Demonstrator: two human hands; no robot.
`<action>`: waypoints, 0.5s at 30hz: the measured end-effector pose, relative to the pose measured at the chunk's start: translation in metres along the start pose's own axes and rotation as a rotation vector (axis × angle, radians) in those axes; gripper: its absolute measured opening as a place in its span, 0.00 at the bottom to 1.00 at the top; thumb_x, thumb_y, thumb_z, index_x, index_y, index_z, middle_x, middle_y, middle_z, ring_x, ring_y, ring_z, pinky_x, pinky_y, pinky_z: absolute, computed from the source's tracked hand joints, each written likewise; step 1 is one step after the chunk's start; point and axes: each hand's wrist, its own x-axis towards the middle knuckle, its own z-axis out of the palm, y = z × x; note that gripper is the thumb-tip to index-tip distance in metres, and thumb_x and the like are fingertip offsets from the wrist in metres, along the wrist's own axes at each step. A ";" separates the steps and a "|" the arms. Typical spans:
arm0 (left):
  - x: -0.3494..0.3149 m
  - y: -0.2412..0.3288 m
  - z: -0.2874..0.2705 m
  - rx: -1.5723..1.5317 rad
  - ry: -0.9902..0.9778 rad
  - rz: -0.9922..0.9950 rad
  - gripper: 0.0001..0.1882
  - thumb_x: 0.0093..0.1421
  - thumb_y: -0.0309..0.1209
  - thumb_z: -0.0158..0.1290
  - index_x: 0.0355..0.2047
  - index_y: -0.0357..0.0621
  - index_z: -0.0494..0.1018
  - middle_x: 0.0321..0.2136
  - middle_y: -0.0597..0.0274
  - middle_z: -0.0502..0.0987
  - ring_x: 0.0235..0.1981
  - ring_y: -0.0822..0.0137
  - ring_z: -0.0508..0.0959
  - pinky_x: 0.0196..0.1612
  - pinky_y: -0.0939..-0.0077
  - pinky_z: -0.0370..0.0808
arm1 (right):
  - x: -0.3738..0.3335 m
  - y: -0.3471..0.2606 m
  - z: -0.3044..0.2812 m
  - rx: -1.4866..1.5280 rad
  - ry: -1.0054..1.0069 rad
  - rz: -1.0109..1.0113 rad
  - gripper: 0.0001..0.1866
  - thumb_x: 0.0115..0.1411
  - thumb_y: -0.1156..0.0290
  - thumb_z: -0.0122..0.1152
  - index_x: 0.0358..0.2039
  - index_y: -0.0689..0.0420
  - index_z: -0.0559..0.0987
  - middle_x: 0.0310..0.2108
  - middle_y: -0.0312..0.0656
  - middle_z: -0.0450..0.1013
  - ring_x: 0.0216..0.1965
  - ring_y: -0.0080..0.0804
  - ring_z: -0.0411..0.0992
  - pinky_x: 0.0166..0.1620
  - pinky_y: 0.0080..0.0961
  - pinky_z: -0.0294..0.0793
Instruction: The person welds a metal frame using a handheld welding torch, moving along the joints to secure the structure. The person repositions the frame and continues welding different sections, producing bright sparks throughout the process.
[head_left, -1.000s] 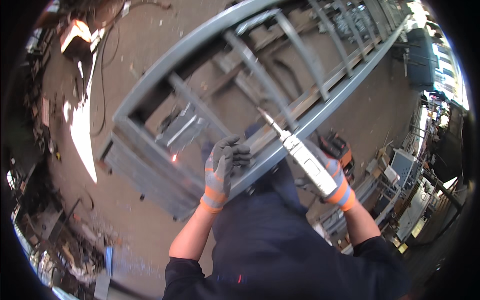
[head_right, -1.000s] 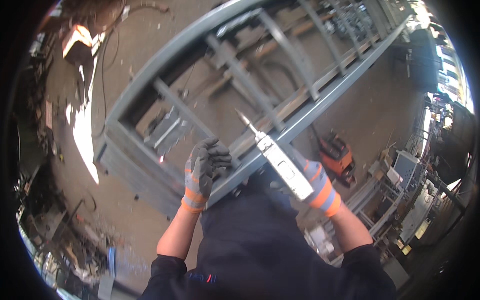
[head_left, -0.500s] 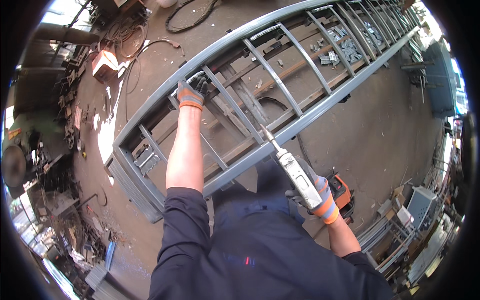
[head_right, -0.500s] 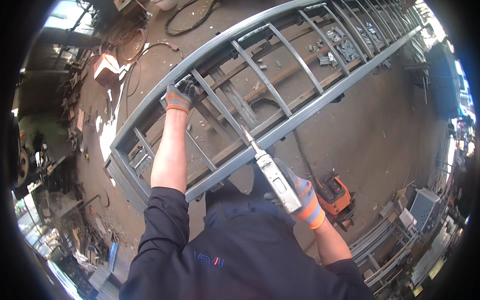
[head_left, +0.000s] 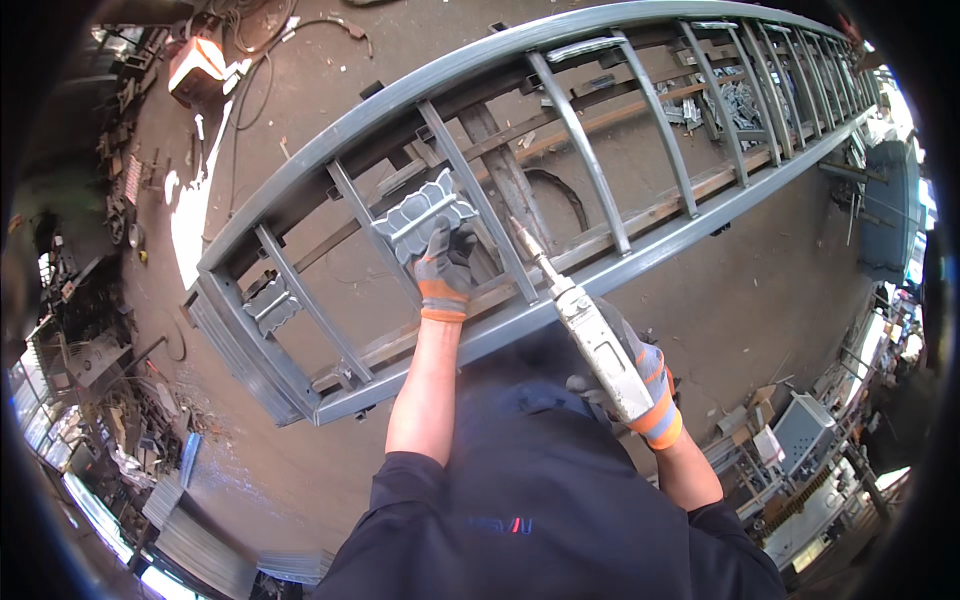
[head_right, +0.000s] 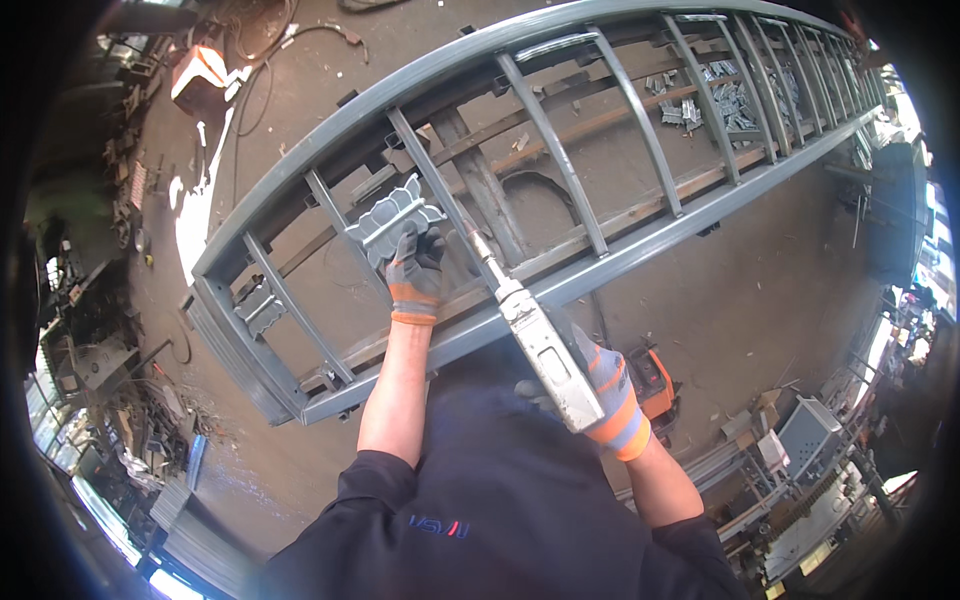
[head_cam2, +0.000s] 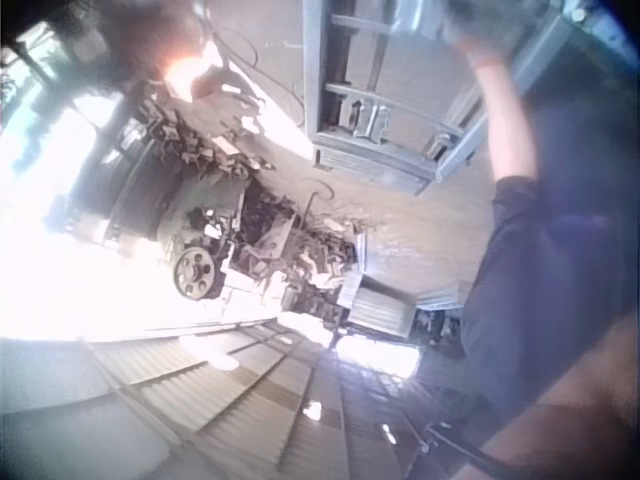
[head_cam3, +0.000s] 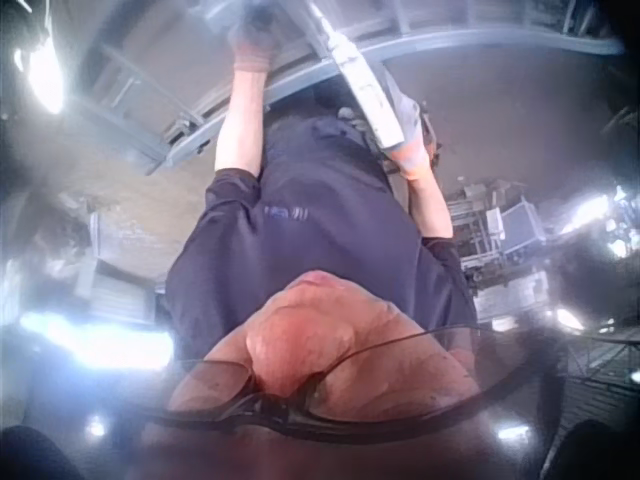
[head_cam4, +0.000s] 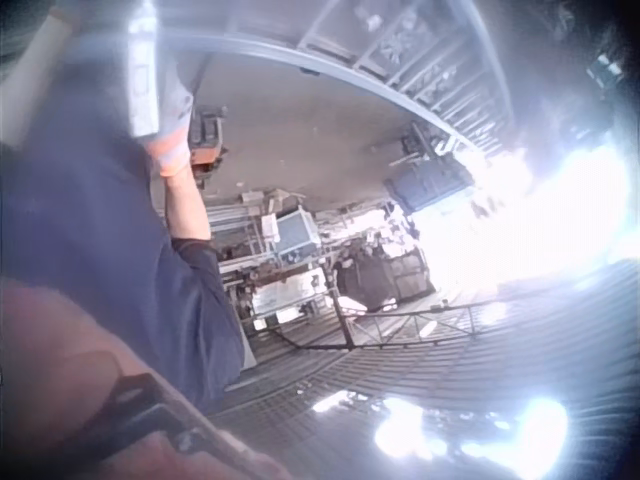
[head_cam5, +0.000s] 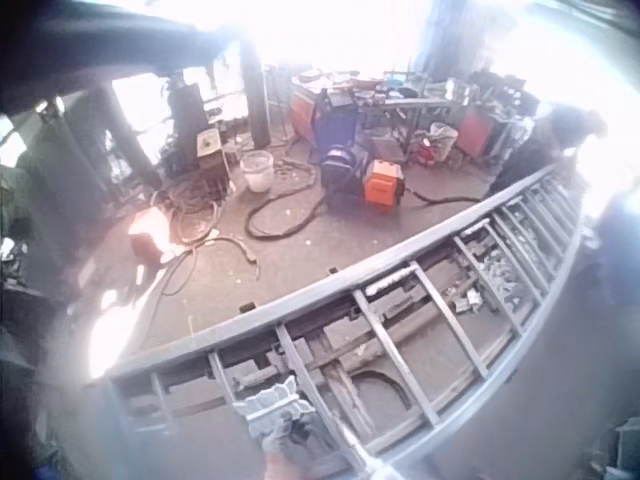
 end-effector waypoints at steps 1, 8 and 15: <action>0.001 -0.002 -0.004 -0.014 -0.004 -0.004 0.13 0.69 0.30 0.65 0.50 0.37 0.81 0.41 0.56 0.86 0.39 0.57 0.88 0.42 0.62 0.88 | 0.010 -0.004 0.005 -0.116 -0.015 -0.032 0.41 0.65 0.81 0.68 0.76 0.60 0.64 0.61 0.45 0.79 0.47 0.32 0.87 0.44 0.23 0.86; 0.009 -0.011 -0.013 -0.082 -0.018 -0.070 0.16 0.74 0.33 0.59 0.57 0.37 0.78 0.45 0.52 0.85 0.42 0.61 0.86 0.42 0.64 0.87 | 0.085 -0.016 0.040 -0.525 -0.082 -0.227 0.39 0.56 0.74 0.81 0.68 0.60 0.75 0.57 0.47 0.79 0.51 0.43 0.82 0.52 0.31 0.81; -0.008 -0.009 -0.024 0.167 -0.037 -0.158 0.14 0.74 0.39 0.58 0.52 0.44 0.78 0.29 0.68 0.80 0.27 0.71 0.81 0.30 0.69 0.77 | 0.113 -0.008 0.053 -0.469 -0.149 -0.151 0.38 0.52 0.82 0.79 0.65 0.60 0.78 0.60 0.49 0.79 0.56 0.47 0.81 0.59 0.33 0.79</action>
